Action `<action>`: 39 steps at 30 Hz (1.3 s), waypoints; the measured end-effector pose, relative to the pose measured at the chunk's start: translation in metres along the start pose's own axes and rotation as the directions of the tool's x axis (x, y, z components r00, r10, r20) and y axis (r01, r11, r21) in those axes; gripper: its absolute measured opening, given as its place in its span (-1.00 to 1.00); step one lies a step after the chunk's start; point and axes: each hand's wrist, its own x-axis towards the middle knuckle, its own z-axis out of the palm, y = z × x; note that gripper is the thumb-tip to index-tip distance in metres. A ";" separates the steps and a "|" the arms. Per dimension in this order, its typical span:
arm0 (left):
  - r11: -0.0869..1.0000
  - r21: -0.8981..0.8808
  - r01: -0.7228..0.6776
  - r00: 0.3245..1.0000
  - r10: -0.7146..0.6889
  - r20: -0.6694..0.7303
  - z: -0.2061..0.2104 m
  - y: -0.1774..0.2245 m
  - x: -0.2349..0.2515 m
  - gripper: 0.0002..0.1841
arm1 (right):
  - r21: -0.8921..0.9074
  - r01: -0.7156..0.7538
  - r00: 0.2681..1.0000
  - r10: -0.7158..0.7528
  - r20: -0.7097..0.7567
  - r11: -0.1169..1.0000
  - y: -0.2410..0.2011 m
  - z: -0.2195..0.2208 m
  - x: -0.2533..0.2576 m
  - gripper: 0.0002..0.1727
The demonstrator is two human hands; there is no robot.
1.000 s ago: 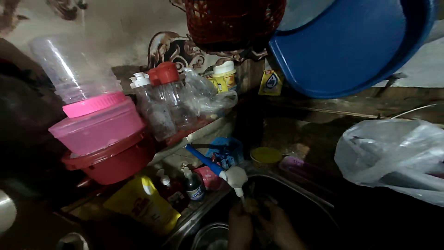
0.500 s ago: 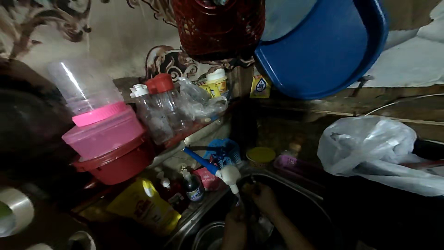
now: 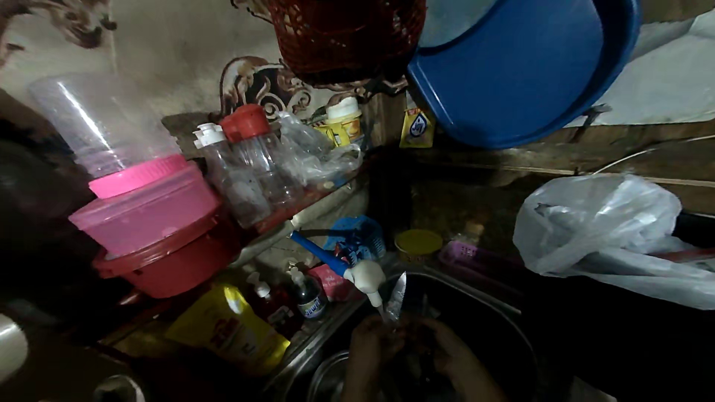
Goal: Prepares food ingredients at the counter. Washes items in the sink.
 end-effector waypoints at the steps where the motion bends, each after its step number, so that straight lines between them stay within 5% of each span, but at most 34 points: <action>1: 1.000 -0.019 0.019 1.000 -0.019 0.009 0.000 0.000 -0.001 -0.75 | 0.027 -0.014 1.000 0.014 0.004 1.000 -0.003 0.002 -0.002 -0.74; 13: 0.991 -0.099 0.094 0.993 -0.086 0.082 0.009 -0.004 -0.007 -0.68 | -0.118 -0.098 0.995 0.101 0.021 0.988 0.008 0.005 -0.009 -0.74; 25: 0.939 0.340 0.059 0.998 -0.068 0.015 -0.017 0.003 -0.012 -0.69 | -0.119 -0.092 0.978 0.068 -0.196 0.989 -0.008 0.022 -0.018 -0.78; 35: 0.924 0.381 0.042 0.995 -0.073 0.067 -0.027 -0.001 -0.021 -0.72 | 0.048 0.102 0.978 -0.092 -0.188 0.994 -0.046 0.022 -0.003 -0.80; 39: 0.967 0.249 -0.055 0.998 0.050 0.025 -0.034 -0.009 -0.015 -0.72 | 0.105 0.216 0.955 -0.187 -0.232 0.971 -0.060 0.005 0.009 -0.78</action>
